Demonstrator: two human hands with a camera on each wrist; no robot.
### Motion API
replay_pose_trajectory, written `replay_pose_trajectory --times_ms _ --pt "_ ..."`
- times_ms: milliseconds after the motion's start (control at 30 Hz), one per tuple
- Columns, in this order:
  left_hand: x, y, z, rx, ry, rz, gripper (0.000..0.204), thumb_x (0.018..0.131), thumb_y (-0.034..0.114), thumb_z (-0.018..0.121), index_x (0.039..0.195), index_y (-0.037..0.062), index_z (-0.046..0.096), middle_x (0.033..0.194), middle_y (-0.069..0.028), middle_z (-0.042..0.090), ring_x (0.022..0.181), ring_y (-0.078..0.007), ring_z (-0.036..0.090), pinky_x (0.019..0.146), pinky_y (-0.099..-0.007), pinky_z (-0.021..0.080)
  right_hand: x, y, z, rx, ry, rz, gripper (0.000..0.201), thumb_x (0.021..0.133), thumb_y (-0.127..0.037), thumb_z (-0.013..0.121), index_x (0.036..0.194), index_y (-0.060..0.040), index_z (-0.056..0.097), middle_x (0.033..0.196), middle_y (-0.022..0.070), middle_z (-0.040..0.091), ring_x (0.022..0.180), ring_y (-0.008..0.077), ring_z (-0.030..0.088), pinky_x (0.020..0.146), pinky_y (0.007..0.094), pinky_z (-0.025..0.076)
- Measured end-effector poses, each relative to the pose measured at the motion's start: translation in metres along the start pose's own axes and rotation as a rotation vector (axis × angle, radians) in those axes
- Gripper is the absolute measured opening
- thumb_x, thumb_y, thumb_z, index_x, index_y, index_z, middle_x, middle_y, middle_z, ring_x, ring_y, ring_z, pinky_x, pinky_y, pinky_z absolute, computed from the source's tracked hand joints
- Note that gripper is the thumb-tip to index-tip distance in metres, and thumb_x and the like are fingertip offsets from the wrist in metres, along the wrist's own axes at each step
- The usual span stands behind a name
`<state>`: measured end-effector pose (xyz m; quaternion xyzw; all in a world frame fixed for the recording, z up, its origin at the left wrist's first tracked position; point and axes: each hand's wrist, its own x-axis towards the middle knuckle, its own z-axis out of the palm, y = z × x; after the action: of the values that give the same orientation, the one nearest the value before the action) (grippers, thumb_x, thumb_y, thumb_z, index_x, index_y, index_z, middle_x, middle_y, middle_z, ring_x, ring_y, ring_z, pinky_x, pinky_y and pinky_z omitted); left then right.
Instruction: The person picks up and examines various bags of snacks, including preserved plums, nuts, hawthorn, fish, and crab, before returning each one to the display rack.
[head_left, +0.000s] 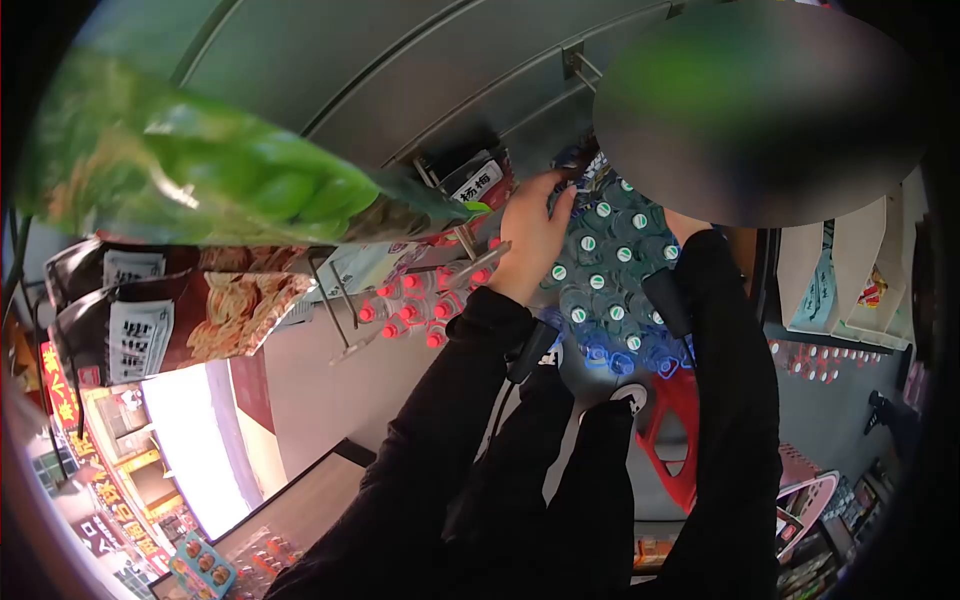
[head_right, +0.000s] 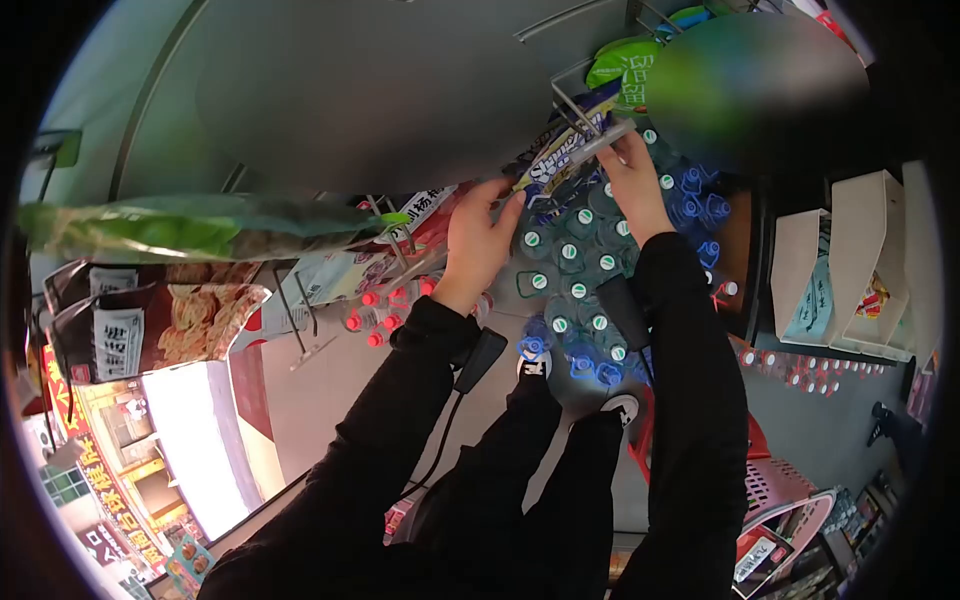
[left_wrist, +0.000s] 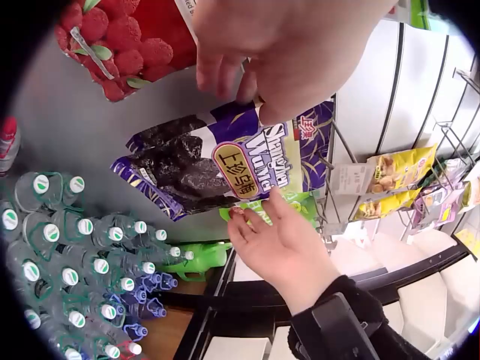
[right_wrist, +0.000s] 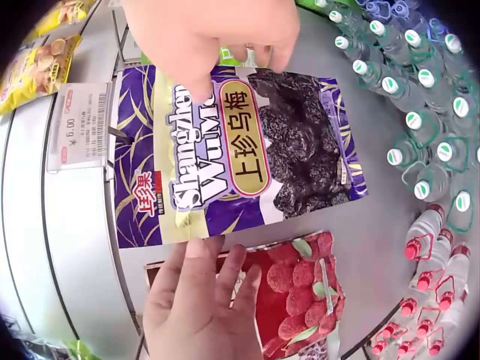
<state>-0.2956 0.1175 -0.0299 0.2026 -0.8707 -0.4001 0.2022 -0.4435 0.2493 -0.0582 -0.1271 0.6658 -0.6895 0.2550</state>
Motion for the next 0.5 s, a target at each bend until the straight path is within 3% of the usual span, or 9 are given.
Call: replay_pose_trajectory --times_ms 100,133,167,300,367,500 --pt "0.003 -0.003 0.005 -0.048 -0.098 -0.072 0.023 0.078 0.016 0.056 0.094 -0.0011 0.055 0.081 -0.0137 0.060 0.076 -0.0219 0.058 0.067 -0.0295 0.044 0.010 0.010 -0.010 -0.141 0.010 -0.127 0.051 0.083 -0.017 0.052 0.126 -0.0025 0.029 0.119 0.0062 0.042 0.109 0.0128 0.038 0.089 0.0257 0.032" --pt "0.003 -0.005 0.008 -0.095 -0.064 -0.047 0.023 0.079 0.017 0.054 0.094 0.0003 0.054 0.079 -0.0154 0.059 0.073 -0.0274 0.057 0.063 -0.0333 0.043 0.011 0.013 -0.013 -0.187 0.039 -0.167 0.052 0.083 -0.018 0.052 0.127 -0.0030 0.028 0.122 0.0075 0.040 0.111 0.0136 0.037 0.091 0.0260 0.030" --pt "0.003 -0.005 0.011 -0.141 -0.028 -0.023 0.022 0.079 0.017 0.052 0.094 0.0018 0.053 0.077 -0.0171 0.058 0.069 -0.0328 0.056 0.060 -0.0370 0.043 0.010 0.010 -0.012 -0.189 0.046 -0.162 0.052 0.083 -0.018 0.052 0.127 -0.0030 0.028 0.122 0.0075 0.040 0.111 0.0136 0.037 0.091 0.0260 0.030" --pt "0.001 -0.005 0.016 -0.138 -0.060 -0.059 0.020 0.079 0.018 0.053 0.090 0.0012 0.053 0.075 -0.0178 0.057 0.065 -0.0325 0.055 0.056 -0.0368 0.042 0.009 0.004 -0.015 -0.099 0.047 -0.052 0.053 0.083 -0.019 0.053 0.127 -0.0039 0.028 0.121 0.0080 0.041 0.111 0.0137 0.038 0.092 0.0253 0.029" --pt "0.002 -0.003 0.019 -0.209 0.013 -0.074 0.018 0.079 0.017 0.053 0.085 0.0004 0.053 0.071 -0.0178 0.056 0.061 -0.0307 0.055 0.052 -0.0357 0.041 0.008 0.004 -0.020 -0.035 0.054 -0.010 0.046 0.083 -0.019 0.053 0.122 -0.0028 0.035 0.114 0.0061 0.046 0.106 0.0119 0.041 0.090 0.0246 0.030" --pt "0.005 -0.001 0.011 -0.139 -0.030 -0.166 0.017 0.079 0.016 0.054 0.080 -0.0010 0.053 0.063 -0.0173 0.053 0.054 -0.0283 0.051 0.049 -0.0344 0.038 -0.003 0.003 -0.034 -0.034 -0.027 0.015 0.033 0.082 -0.017 0.054 0.111 -0.0022 0.045 0.101 0.0024 0.052 0.098 0.0084 0.045 0.086 0.0228 0.032"
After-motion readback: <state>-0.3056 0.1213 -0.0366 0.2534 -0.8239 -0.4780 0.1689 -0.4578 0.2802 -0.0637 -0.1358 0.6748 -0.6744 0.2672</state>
